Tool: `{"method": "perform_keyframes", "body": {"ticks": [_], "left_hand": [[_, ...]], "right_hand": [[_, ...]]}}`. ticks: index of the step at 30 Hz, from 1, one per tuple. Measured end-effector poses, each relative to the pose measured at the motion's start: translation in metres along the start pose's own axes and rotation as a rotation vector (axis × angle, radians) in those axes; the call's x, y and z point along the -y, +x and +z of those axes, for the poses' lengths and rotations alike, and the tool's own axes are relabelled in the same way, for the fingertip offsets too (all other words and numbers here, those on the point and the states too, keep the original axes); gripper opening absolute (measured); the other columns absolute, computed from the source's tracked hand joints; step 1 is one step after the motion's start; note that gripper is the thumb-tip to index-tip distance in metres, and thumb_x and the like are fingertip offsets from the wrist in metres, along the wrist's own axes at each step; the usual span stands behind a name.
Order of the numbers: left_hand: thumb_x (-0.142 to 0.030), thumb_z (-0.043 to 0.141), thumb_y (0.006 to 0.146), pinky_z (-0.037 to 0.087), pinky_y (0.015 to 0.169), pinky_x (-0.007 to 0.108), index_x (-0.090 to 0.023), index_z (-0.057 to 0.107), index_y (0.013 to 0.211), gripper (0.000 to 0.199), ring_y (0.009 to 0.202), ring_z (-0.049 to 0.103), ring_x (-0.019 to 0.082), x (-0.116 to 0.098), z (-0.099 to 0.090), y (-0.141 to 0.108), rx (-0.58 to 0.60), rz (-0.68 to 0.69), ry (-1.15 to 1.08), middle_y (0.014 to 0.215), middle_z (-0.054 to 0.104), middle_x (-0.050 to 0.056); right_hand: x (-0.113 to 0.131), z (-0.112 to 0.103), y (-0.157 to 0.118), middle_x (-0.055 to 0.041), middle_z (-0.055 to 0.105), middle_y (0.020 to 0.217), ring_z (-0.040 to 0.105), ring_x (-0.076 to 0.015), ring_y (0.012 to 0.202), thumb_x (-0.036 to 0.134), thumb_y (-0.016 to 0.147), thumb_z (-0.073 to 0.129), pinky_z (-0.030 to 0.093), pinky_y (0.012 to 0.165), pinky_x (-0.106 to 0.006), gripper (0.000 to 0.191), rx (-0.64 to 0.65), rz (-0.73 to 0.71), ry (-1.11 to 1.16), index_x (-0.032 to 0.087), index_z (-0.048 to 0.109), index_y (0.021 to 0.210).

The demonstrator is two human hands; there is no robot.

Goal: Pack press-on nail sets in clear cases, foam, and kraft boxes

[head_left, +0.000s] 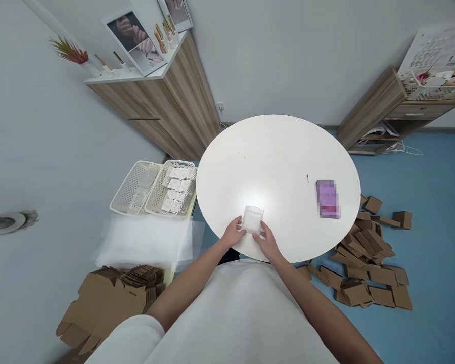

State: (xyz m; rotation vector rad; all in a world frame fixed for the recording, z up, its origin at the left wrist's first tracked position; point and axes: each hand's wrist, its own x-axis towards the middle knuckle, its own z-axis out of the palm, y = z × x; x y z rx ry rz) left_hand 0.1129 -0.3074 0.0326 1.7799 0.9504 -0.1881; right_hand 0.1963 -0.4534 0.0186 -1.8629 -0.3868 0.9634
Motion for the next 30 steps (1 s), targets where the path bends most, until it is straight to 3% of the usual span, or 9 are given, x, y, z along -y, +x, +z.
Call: {"method": "perform_keyframes", "body": {"ticks": [5,11,16,19,25,30], "left_hand": [[-0.021,0.056,0.070,0.046,0.079,0.033,-0.022,0.039,0.127,0.059,0.097,0.053,0.020,0.003,-0.004,0.003,0.107,0.122,-0.014,0.117,0.050,0.010],[-0.021,0.054,0.071,0.046,0.079,0.034,-0.021,0.041,0.125,0.056,0.097,0.053,0.021,0.015,-0.026,0.015,0.137,0.189,-0.063,0.113,0.051,0.010],[-0.023,0.054,0.071,0.040,0.089,0.037,-0.018,0.040,0.123,0.054,0.108,0.048,0.023,0.024,-0.061,0.035,0.002,0.216,-0.071,0.119,0.049,0.012],[-0.022,0.055,0.070,0.040,0.090,0.036,-0.017,0.040,0.122,0.054,0.109,0.048,0.023,0.030,-0.089,0.046,-0.050,0.198,-0.098,0.119,0.049,0.011],[-0.020,0.059,0.068,0.037,0.094,0.038,-0.017,0.033,0.129,0.066,0.118,0.042,0.026,0.046,-0.141,0.068,-0.174,0.115,-0.138,0.131,0.041,0.013],[-0.018,0.058,0.067,0.034,0.098,0.037,-0.017,0.033,0.130,0.068,0.122,0.038,0.025,0.055,-0.168,0.088,-0.218,0.065,-0.243,0.136,0.035,0.012]], "right_hand": [[0.007,0.005,0.009,-0.0095,0.049,0.125,0.054,-0.0219,0.104,0.038,0.077,0.048,0.050,0.077,-0.035,0.061,-0.044,0.032,0.003,0.026,0.028,0.133],[0.034,0.019,0.021,-0.0114,0.042,0.133,0.054,-0.0219,0.107,0.039,0.080,0.043,0.050,0.079,-0.035,0.056,-0.015,0.098,0.043,0.024,0.031,0.132],[0.064,0.044,0.042,-0.0095,0.039,0.136,0.050,-0.0234,0.112,0.038,0.080,0.046,0.048,0.081,-0.039,0.052,0.040,0.127,0.088,0.028,0.036,0.130],[0.083,0.066,0.063,-0.0071,0.040,0.135,0.051,-0.0227,0.111,0.038,0.081,0.044,0.048,0.080,-0.039,0.051,0.103,0.090,0.049,0.032,0.034,0.131],[0.131,0.115,0.107,-0.0064,0.031,0.141,0.045,-0.0221,0.118,0.041,0.078,0.049,0.046,0.082,-0.036,0.058,0.182,0.173,0.073,0.029,0.032,0.132],[0.157,0.144,0.133,-0.0030,0.029,0.142,0.041,-0.0201,0.120,0.042,0.076,0.050,0.042,0.087,-0.033,0.063,0.240,0.169,0.106,0.029,0.029,0.134]]}}
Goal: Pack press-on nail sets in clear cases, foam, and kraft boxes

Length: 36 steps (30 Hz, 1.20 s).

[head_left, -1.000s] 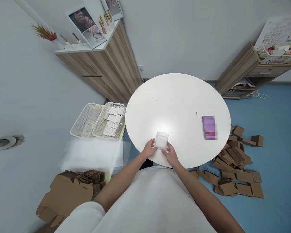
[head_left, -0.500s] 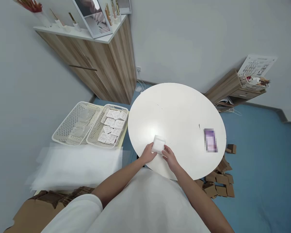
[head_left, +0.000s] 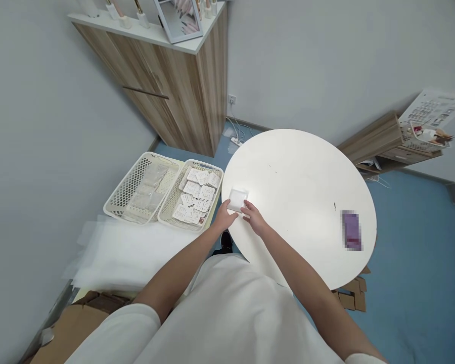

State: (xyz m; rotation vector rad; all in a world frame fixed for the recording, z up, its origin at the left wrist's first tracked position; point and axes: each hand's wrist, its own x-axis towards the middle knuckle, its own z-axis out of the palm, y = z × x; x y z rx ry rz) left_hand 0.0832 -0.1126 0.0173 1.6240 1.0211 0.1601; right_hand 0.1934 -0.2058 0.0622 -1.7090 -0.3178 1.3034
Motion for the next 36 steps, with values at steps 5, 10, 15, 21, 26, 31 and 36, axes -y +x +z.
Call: {"method": "perform_keyframes", "body": {"ticks": [5,10,15,21,26,31,36], "left_hand": [[-0.017,0.059,0.066,0.025,0.105,0.034,-0.018,0.036,0.129,0.067,0.129,0.027,0.023,0.005,-0.006,0.013,-0.007,0.017,-0.087,0.141,0.030,0.009],[-0.017,0.059,0.066,0.022,0.106,0.036,-0.021,0.033,0.131,0.070,0.131,0.023,0.023,0.011,-0.005,0.011,0.020,0.039,-0.068,0.143,0.025,0.007],[-0.016,0.060,0.064,0.020,0.108,0.037,-0.022,0.031,0.133,0.075,0.132,0.020,0.023,0.007,-0.007,0.005,0.029,0.035,-0.017,0.144,0.022,0.006],[-0.020,0.059,0.068,0.021,0.107,0.037,-0.023,0.027,0.134,0.074,0.134,0.013,0.023,0.009,-0.003,0.003,0.012,0.015,-0.028,0.147,0.009,0.005],[-0.021,0.057,0.070,0.022,0.107,0.037,-0.026,0.022,0.134,0.074,0.134,0.013,0.023,0.012,-0.001,-0.005,-0.009,-0.029,-0.074,0.148,0.002,0.004],[-0.023,0.056,0.071,0.026,0.105,0.036,-0.027,0.019,0.136,0.075,0.132,0.019,0.026,0.008,-0.004,-0.016,0.028,-0.107,-0.126,0.148,-0.001,0.003],[-0.025,0.057,0.070,0.022,0.106,0.036,-0.025,0.022,0.134,0.073,0.134,0.013,0.023,0.007,-0.002,-0.020,-0.002,-0.084,-0.071,0.148,0.003,0.004]], "right_hand": [[0.006,0.008,0.016,0.0012,0.031,0.140,0.040,-0.0184,0.120,0.038,0.071,0.056,0.038,0.090,-0.030,0.063,-0.042,0.044,0.167,0.032,0.035,0.130],[0.002,0.007,0.019,0.0001,0.042,0.132,0.043,-0.0192,0.114,0.036,0.068,0.057,0.037,0.089,-0.032,0.060,-0.075,0.052,0.141,0.033,0.040,0.126],[-0.003,0.006,0.020,-0.0021,0.049,0.120,0.046,-0.0184,0.105,0.037,0.067,0.058,0.038,0.087,-0.032,0.062,-0.082,0.039,0.121,0.032,0.040,0.126],[-0.005,0.003,0.016,-0.0018,0.049,0.112,0.043,-0.0177,0.106,0.039,0.067,0.058,0.038,0.088,-0.032,0.061,-0.071,0.012,0.097,0.032,0.040,0.125],[-0.003,-0.009,-0.011,-0.0027,0.054,0.104,0.047,-0.0173,0.103,0.041,0.070,0.056,0.039,0.088,-0.032,0.065,-0.047,0.033,0.092,0.031,0.032,0.131],[-0.003,-0.029,-0.044,-0.0023,0.045,0.127,0.049,-0.0167,0.104,0.042,0.073,0.055,0.040,0.087,-0.032,0.060,-0.070,0.018,0.084,0.035,0.033,0.129],[-0.013,-0.039,-0.065,-0.0031,0.037,0.136,0.053,-0.0186,0.101,0.043,0.071,0.056,0.043,0.083,-0.034,0.055,-0.173,0.115,-0.006,0.033,0.041,0.123]]}}
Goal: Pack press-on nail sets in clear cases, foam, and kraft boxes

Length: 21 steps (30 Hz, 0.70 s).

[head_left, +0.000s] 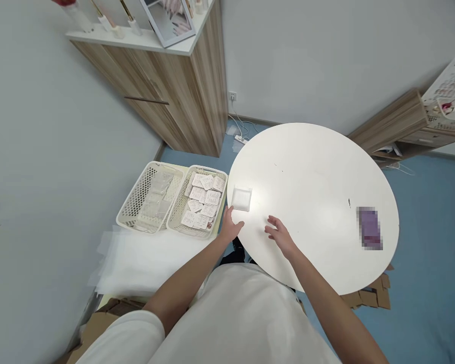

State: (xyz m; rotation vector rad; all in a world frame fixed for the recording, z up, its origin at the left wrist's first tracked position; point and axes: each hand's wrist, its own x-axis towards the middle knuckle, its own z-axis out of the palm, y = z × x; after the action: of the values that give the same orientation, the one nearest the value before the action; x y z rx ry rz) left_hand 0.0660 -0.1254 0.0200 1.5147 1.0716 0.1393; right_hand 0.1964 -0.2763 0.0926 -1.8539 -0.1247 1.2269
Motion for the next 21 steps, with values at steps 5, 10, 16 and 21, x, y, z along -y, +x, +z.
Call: {"method": "perform_keyframes", "body": {"ticks": [5,10,16,21], "left_hand": [[-0.025,0.057,0.070,0.020,0.107,0.039,-0.021,0.038,0.126,0.059,0.133,0.015,0.025,-0.010,-0.001,-0.022,-0.050,0.061,0.149,0.146,0.015,0.007],[-0.026,0.052,0.074,0.028,0.104,0.039,-0.021,0.052,0.114,0.040,0.126,0.032,0.024,-0.023,-0.010,-0.066,-0.050,0.163,0.217,0.136,0.037,0.007],[-0.031,0.046,0.078,0.044,0.087,0.036,-0.021,0.053,0.113,0.037,0.102,0.055,0.021,-0.012,-0.004,-0.135,-0.002,0.108,0.220,0.113,0.059,0.007],[-0.036,0.047,0.078,0.046,0.082,0.033,-0.023,0.055,0.112,0.037,0.098,0.057,0.022,0.009,0.008,-0.203,-0.086,-0.014,0.156,0.114,0.059,0.007]], "right_hand": [[-0.003,-0.016,-0.021,-0.0053,0.053,0.120,0.056,-0.0191,0.096,0.045,0.071,0.056,0.042,0.083,-0.036,0.045,0.122,0.014,-0.038,0.028,0.052,0.113],[0.003,-0.033,-0.032,-0.0053,0.054,0.119,0.056,-0.0188,0.096,0.049,0.072,0.054,0.042,0.084,-0.035,0.046,0.185,-0.056,-0.076,0.027,0.052,0.113],[-0.004,-0.029,-0.033,-0.0069,0.057,0.115,0.057,-0.0209,0.094,0.053,0.071,0.052,0.043,0.082,-0.037,0.048,0.425,-0.078,-0.227,0.027,0.055,0.111],[-0.024,-0.017,-0.046,-0.0063,0.058,0.114,0.057,-0.0198,0.094,0.056,0.072,0.049,0.043,0.080,-0.035,0.050,0.667,-0.064,-0.407,0.027,0.054,0.112]]}}
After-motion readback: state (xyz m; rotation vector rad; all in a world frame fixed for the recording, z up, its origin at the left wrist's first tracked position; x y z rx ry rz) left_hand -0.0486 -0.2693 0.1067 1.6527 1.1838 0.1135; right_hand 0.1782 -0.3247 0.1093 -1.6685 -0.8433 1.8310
